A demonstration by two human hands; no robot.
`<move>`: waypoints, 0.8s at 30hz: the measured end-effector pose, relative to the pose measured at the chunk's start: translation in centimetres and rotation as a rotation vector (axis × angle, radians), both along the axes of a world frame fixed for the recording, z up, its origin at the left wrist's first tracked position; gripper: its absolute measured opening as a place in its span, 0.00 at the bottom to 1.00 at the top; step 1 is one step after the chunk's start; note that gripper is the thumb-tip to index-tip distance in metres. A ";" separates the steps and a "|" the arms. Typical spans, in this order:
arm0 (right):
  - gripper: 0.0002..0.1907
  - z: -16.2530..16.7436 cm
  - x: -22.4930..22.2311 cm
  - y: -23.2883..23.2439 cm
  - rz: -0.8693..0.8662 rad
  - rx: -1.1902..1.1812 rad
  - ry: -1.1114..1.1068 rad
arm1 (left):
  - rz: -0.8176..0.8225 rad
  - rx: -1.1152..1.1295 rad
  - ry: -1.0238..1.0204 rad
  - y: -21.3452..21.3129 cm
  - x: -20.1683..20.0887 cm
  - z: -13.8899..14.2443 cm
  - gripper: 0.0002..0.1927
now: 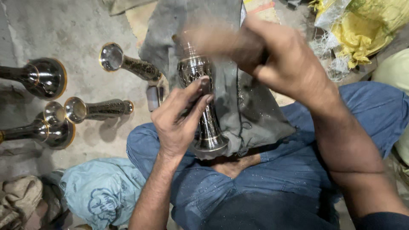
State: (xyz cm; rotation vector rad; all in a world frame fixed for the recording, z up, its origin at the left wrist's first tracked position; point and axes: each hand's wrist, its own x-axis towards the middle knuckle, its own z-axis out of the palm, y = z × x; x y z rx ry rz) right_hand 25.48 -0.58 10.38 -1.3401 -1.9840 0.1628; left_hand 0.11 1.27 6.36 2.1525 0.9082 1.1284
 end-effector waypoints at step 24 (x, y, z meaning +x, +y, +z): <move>0.21 -1.1 0.1 0.2 -0.093 0.157 -0.292 | -0.052 -0.004 -0.012 0.4 -0.1 0.7 0.15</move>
